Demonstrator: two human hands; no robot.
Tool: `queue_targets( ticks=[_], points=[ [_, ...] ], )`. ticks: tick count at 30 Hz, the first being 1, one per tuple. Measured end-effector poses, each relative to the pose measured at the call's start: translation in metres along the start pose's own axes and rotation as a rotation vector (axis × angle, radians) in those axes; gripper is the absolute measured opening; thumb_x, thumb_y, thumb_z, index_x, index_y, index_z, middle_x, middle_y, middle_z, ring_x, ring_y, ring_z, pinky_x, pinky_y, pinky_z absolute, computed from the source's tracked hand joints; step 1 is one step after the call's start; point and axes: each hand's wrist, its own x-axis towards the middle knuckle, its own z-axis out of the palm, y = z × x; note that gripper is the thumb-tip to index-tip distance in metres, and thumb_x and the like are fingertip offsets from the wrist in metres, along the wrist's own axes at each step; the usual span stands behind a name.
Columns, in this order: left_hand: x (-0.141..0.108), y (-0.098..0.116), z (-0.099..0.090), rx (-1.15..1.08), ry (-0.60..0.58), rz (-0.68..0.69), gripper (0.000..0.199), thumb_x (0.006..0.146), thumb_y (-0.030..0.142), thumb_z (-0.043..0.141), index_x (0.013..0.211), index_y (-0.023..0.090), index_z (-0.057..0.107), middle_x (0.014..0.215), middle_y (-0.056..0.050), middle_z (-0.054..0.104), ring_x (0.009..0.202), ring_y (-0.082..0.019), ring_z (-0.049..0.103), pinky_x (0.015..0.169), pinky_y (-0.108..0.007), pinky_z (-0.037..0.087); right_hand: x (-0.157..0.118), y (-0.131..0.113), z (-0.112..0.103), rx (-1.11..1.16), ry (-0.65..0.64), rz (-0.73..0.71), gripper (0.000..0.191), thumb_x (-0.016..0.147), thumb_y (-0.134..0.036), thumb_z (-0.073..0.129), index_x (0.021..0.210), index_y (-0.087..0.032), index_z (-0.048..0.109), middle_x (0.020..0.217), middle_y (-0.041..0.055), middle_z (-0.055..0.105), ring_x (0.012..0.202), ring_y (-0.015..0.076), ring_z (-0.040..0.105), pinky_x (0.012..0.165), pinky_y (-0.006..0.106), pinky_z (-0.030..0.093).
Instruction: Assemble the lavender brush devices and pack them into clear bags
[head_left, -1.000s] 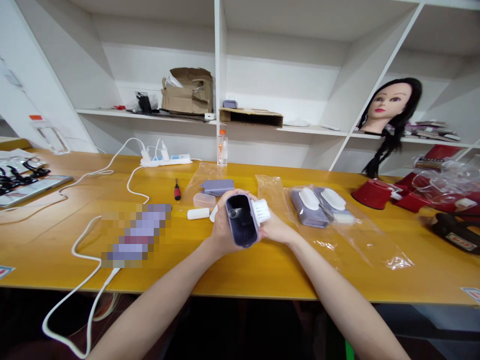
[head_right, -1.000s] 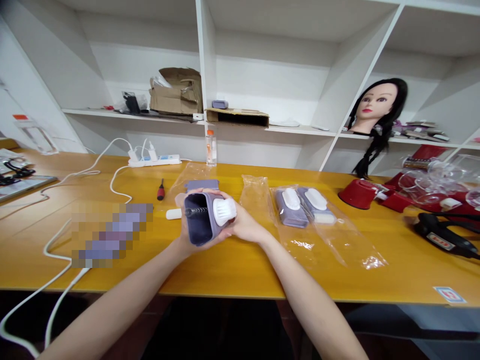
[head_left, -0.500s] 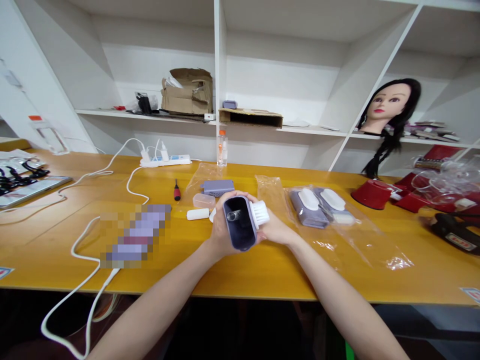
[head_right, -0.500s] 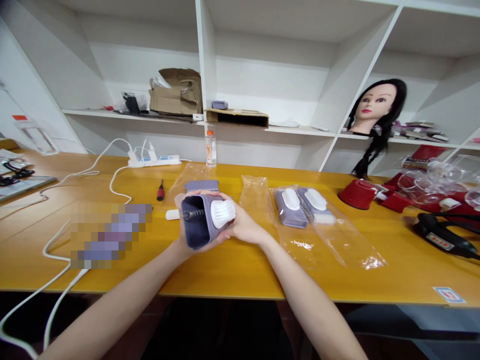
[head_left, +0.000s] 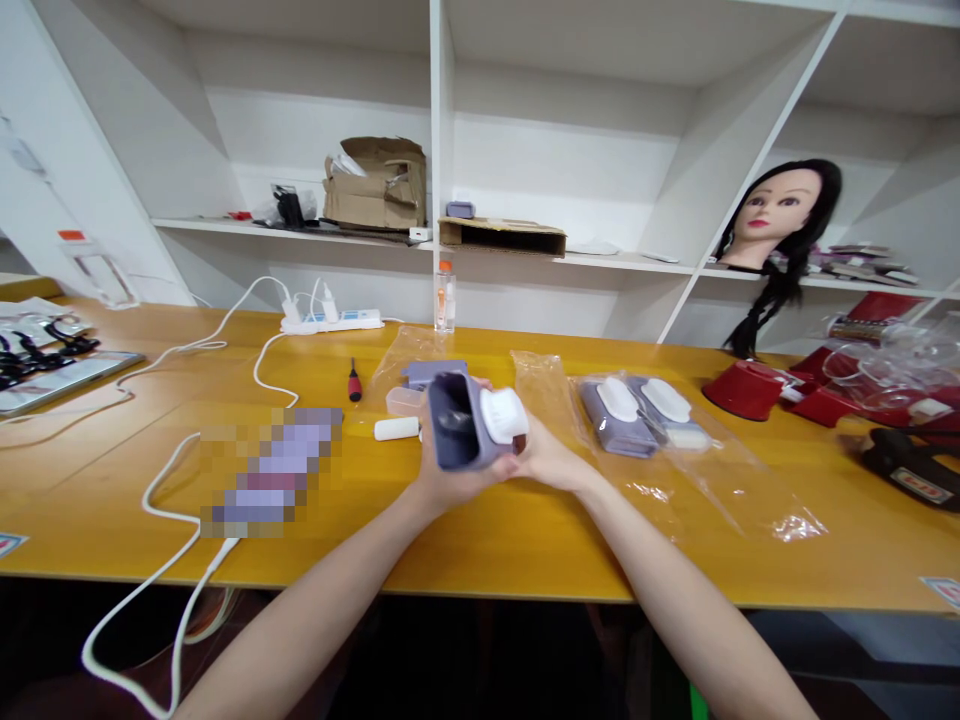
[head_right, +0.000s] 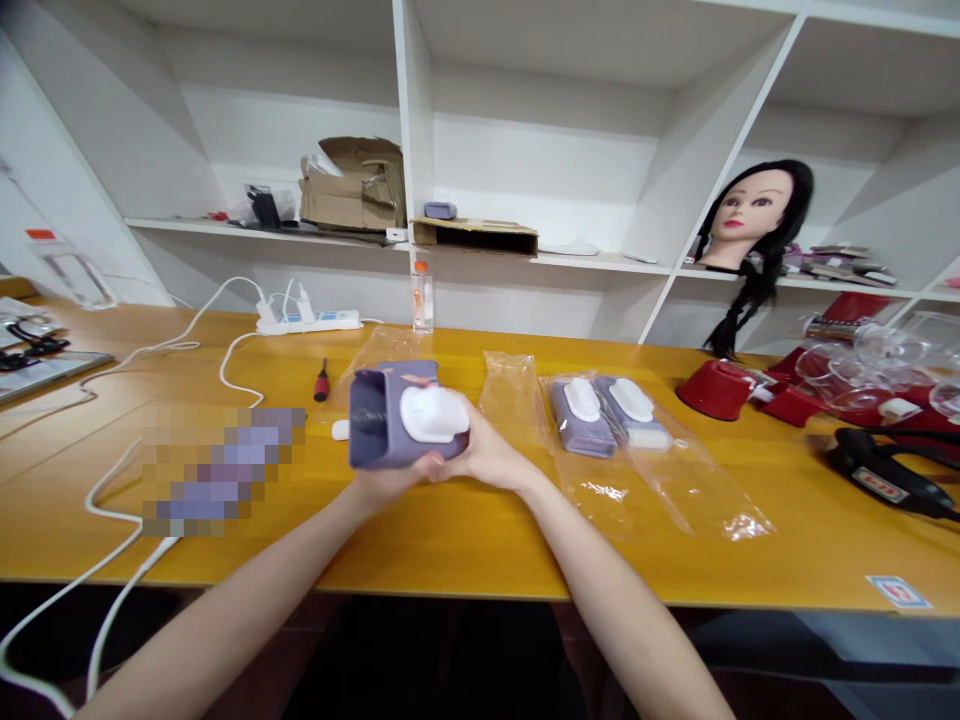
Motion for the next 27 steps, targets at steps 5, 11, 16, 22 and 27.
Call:
queue_targets(
  ticks=[5,11,16,22,27],
  points=[
    [0.011,0.002,0.003,-0.233,0.331,-0.054,0.070,0.054,0.040,0.077,0.118,0.023,0.051,0.113,-0.006,0.062,0.115,-0.028,0.050,0.096,-0.038,0.039,0.001,0.004,0.003,0.085,0.054,0.138,0.086,0.051,-0.026,0.081,0.125,-0.022,0.037,0.124,0.0077,0.049,0.109,0.0219,0.051,0.091,0.033,0.042],
    [0.025,0.022,0.001,-0.468,0.369,-0.257,0.068,0.056,0.034,0.076,0.120,0.031,0.051,0.117,-0.003,0.061,0.116,-0.027,0.049,0.089,-0.035,0.045,0.002,0.001,-0.004,-0.039,0.244,0.187,0.081,0.051,-0.027,0.080,0.121,-0.022,0.039,0.118,0.0062,0.050,0.097,0.0195,0.053,0.086,0.031,0.042],
    [0.034,0.030,-0.012,-0.514,0.326,-0.197,0.047,0.073,0.040,0.054,0.117,0.023,0.055,0.113,-0.008,0.063,0.109,-0.027,0.055,0.087,-0.037,0.046,0.001,-0.003,-0.016,-0.125,0.244,0.176,0.084,0.051,-0.017,0.076,0.124,-0.025,0.037,0.121,0.0039,0.046,0.093,0.0172,0.052,0.081,0.029,0.044],
    [0.036,0.027,-0.015,-0.419,0.248,-0.270,0.041,0.063,0.013,0.051,0.102,0.024,0.055,0.112,-0.002,0.063,0.102,-0.020,0.058,0.068,-0.024,0.049,0.001,0.000,-0.023,-0.115,0.222,0.152,0.084,0.051,-0.013,0.071,0.127,-0.025,0.036,0.123,0.0040,0.045,0.099,0.0190,0.052,0.082,0.029,0.045],
    [0.036,0.028,-0.020,-0.329,0.048,-0.400,0.053,0.057,0.006,0.061,0.103,0.030,0.048,0.114,0.000,0.060,0.076,-0.013,0.062,0.054,-0.019,0.048,0.000,-0.001,-0.034,-0.149,0.227,0.099,0.084,0.052,-0.011,0.070,0.127,-0.027,0.037,0.130,0.0031,0.041,0.111,0.0230,0.048,0.090,0.032,0.043]
  ],
)
